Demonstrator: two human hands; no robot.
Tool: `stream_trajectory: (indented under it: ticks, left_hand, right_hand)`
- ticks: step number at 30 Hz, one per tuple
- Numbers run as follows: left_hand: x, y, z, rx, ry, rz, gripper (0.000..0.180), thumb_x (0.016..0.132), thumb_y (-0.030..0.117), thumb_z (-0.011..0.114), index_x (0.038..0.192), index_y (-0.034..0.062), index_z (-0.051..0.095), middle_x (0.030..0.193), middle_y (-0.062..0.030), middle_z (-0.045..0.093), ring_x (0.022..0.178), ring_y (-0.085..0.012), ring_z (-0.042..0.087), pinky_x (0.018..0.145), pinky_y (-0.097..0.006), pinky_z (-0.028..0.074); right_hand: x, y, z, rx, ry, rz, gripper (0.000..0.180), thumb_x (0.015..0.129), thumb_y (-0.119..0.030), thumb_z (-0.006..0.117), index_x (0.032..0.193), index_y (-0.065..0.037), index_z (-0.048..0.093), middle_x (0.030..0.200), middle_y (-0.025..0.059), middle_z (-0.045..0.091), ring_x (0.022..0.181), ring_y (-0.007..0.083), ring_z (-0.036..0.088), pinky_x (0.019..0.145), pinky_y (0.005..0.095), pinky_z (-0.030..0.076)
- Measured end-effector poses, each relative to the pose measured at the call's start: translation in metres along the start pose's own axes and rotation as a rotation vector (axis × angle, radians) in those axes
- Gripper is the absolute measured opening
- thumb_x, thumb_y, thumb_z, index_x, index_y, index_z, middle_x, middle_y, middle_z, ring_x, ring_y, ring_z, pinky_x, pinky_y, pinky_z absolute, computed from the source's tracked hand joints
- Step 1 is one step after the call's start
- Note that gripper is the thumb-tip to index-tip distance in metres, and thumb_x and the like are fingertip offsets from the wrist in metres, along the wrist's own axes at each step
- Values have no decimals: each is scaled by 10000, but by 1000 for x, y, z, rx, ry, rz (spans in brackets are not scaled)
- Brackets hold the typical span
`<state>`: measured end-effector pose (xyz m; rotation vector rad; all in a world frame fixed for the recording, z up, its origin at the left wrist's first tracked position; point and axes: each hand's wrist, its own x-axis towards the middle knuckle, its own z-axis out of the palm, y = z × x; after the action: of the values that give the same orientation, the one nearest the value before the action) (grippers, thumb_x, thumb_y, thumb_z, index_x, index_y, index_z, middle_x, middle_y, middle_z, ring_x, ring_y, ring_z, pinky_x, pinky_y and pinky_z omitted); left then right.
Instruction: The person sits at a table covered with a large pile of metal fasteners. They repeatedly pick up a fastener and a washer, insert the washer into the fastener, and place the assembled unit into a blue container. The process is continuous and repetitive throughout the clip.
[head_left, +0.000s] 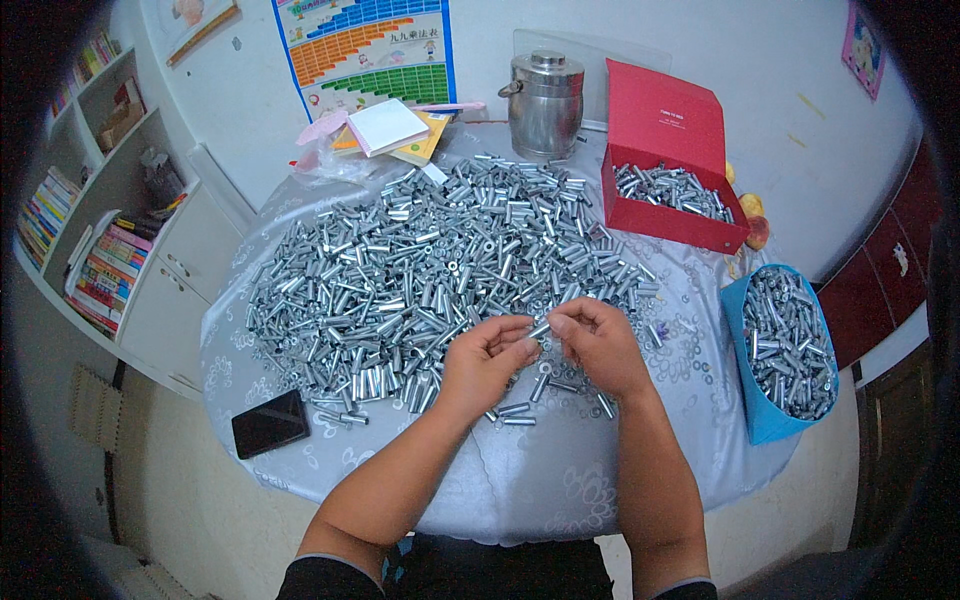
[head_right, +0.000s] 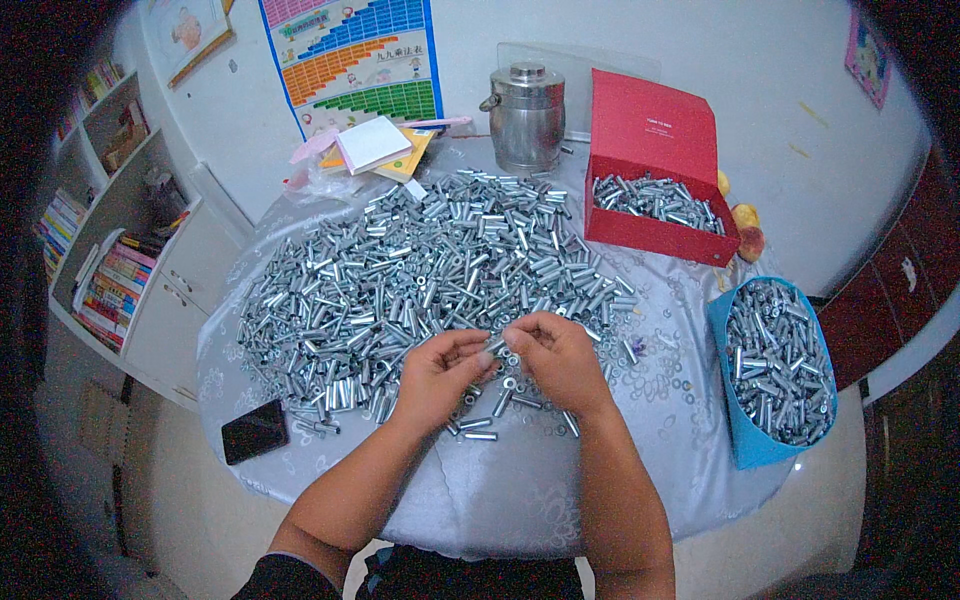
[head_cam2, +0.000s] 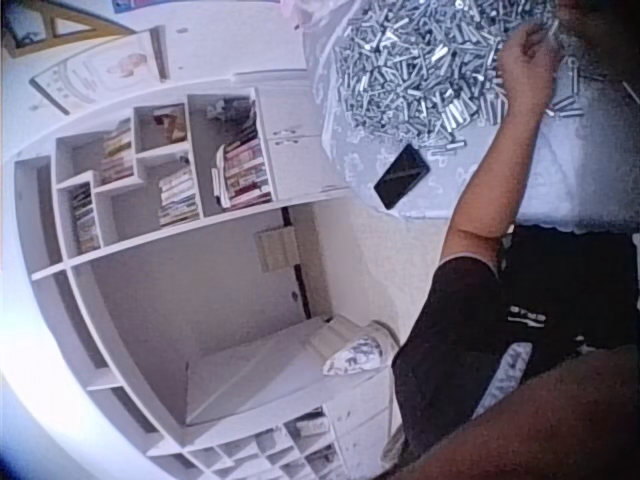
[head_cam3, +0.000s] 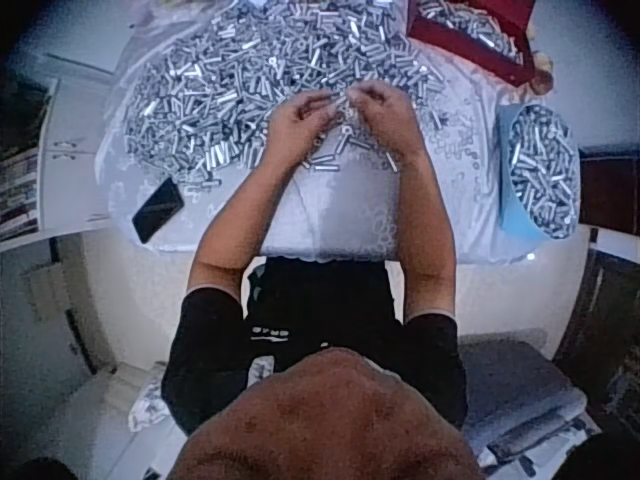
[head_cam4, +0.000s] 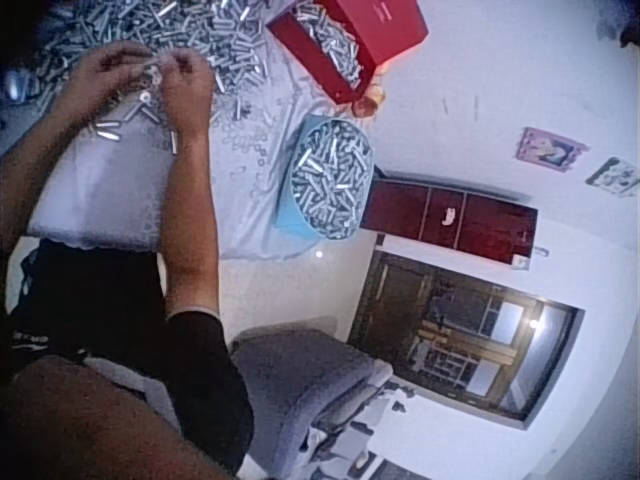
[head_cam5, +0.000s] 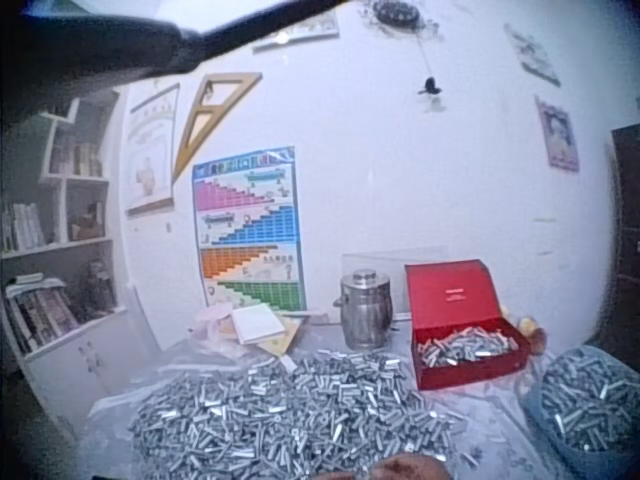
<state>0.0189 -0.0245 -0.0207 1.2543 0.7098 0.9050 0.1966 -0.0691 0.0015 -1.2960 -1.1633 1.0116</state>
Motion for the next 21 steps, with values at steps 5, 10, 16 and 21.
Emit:
stream_trajectory:
  ticks: [5,10,16,21]
  left_hand:
    - [4,14,-4,-261,48,-260,224,904,57,616,1090,-69,618,929,-161,682,790,-203,687,715,-283,582]
    - [4,6,-7,-256,70,-151,200,888,43,629,1057,-65,630,929,-158,685,787,-207,688,712,-285,586]
    - [7,6,-9,-253,107,-143,194,867,29,652,1041,-57,638,924,-144,685,793,-206,685,718,-287,587]
    - [6,2,-8,-229,106,-132,192,865,29,654,1035,-58,635,925,-142,683,799,-202,683,719,-285,586]
  right_hand:
    - [1,3,1,97,53,-5,153,884,-156,661,918,-8,651,706,-1,601,601,63,532,525,215,416]
    - [2,9,-2,-51,66,63,158,891,-172,655,885,-14,645,686,3,596,586,72,532,515,223,413]
    - [0,3,4,130,20,-2,189,909,-185,633,838,-9,634,668,15,593,567,90,536,523,242,433]
    - [2,10,-2,31,21,55,202,918,-198,622,875,-1,631,695,32,602,588,101,555,549,243,457]
